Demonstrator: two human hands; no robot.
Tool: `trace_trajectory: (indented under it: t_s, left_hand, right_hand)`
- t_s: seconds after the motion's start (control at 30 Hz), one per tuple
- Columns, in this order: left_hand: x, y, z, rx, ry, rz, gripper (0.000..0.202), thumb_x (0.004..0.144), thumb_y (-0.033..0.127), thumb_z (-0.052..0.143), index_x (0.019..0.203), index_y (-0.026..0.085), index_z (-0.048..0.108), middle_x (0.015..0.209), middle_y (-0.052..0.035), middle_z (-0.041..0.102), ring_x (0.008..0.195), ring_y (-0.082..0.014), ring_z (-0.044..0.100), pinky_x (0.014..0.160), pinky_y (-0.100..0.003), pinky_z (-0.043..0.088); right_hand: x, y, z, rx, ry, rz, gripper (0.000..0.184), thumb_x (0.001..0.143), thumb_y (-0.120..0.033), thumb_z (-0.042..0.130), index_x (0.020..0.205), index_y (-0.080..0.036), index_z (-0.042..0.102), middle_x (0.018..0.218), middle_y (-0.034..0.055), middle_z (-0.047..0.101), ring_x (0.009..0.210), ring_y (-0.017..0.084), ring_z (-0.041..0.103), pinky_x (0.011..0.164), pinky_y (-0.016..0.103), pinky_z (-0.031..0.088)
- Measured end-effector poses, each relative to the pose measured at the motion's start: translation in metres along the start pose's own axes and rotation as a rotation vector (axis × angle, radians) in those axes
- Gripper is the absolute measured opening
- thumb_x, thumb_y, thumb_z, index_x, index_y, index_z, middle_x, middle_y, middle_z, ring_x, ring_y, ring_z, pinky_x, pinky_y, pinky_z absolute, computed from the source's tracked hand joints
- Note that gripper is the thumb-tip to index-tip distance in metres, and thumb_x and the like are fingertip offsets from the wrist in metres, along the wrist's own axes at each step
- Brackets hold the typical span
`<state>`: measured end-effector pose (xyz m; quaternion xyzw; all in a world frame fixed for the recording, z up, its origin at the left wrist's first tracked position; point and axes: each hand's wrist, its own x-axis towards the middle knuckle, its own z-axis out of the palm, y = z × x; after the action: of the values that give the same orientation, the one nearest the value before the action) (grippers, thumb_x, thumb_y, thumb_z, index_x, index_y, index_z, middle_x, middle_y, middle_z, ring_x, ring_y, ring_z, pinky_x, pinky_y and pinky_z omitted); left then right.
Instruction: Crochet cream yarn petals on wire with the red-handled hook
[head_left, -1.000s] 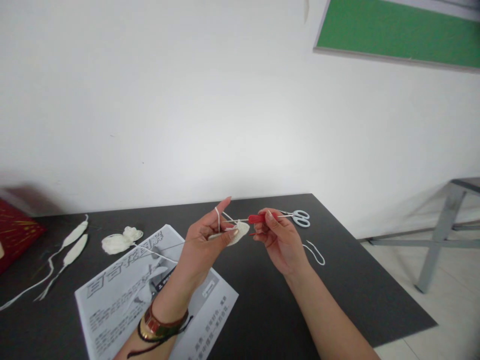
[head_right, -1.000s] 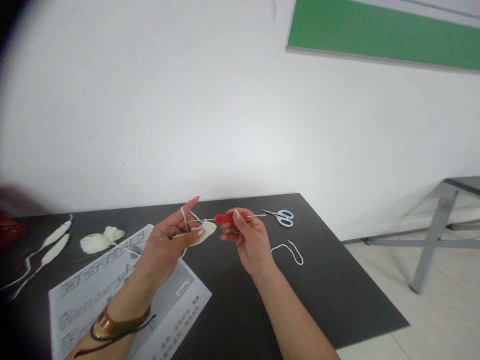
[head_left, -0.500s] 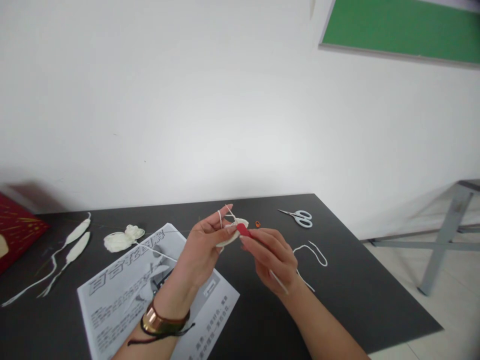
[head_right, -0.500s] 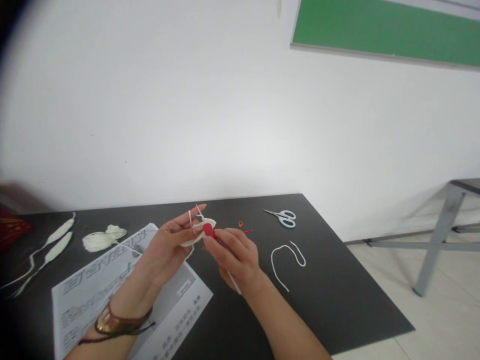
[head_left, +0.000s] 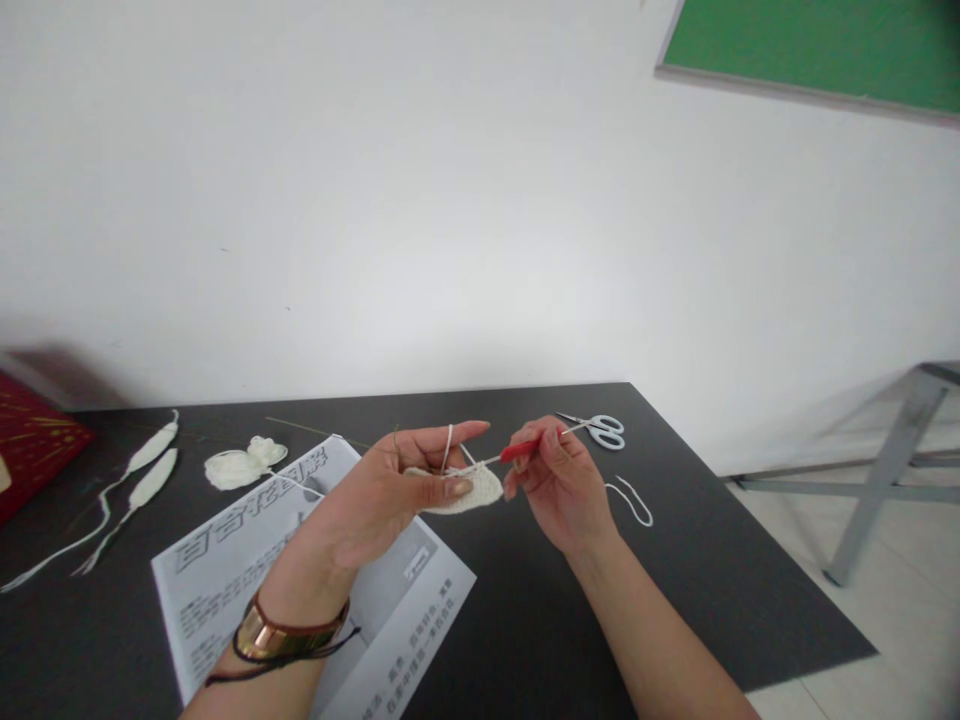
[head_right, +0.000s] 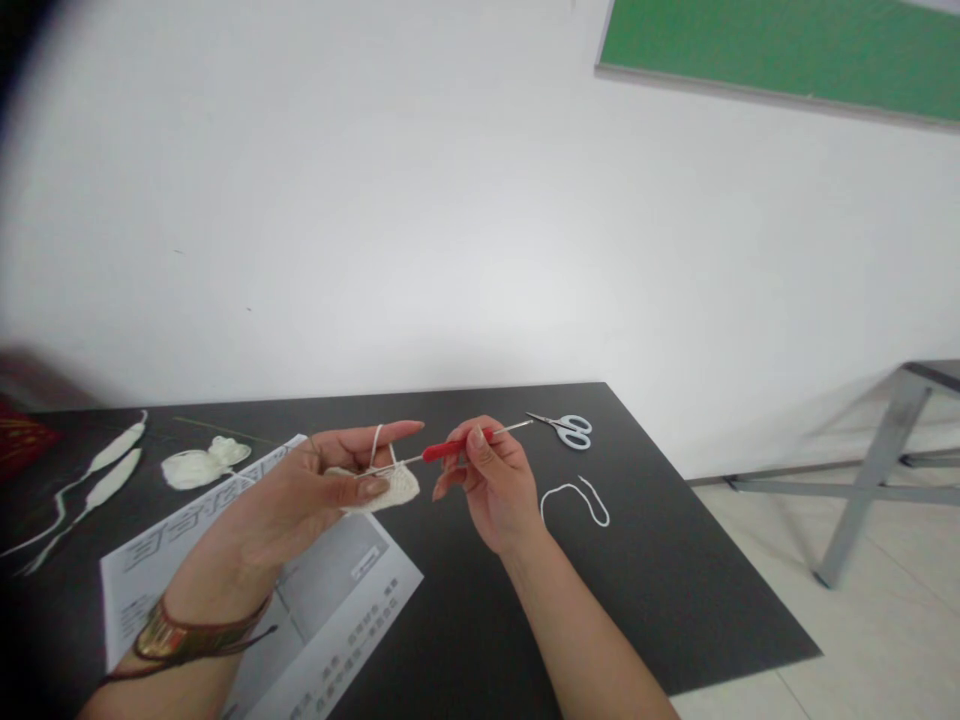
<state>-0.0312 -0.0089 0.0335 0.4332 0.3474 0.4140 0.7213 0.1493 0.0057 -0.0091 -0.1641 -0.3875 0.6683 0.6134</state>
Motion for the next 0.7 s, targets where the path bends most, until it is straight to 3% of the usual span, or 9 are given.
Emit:
trace_trajectory:
  t_s: [0.23,0.7]
  left_hand:
    - [-0.005,-0.001,-0.001,0.097,-0.098,-0.050,0.049,0.067,0.015,0.073,0.115,0.021,0.064,0.072,0.0001,0.058,0.062,-0.0090,0.052,0.060,-0.021,0.040]
    - [-0.007,-0.004,-0.004,0.228,-0.114,-0.058,0.046,0.068,0.019,0.071,0.113,0.022,0.065,0.073,-0.0027,0.062,0.060,-0.0128,0.056,0.057,-0.024,0.042]
  right_hand:
    - [-0.001,-0.010,0.000,-0.090,-0.054,0.008,0.020,0.081,-0.036,0.062,0.072,-0.018,0.060,0.062,-0.0021,0.054,0.049,0.010,0.053,0.041,0.022,0.051]
    - [-0.003,-0.027,-0.001,-0.293,-0.043,-0.090,0.023,0.078,-0.038,0.063,0.068,-0.019,0.060,0.061,-0.0013,0.052,0.046,0.011,0.050,0.038,0.022,0.041]
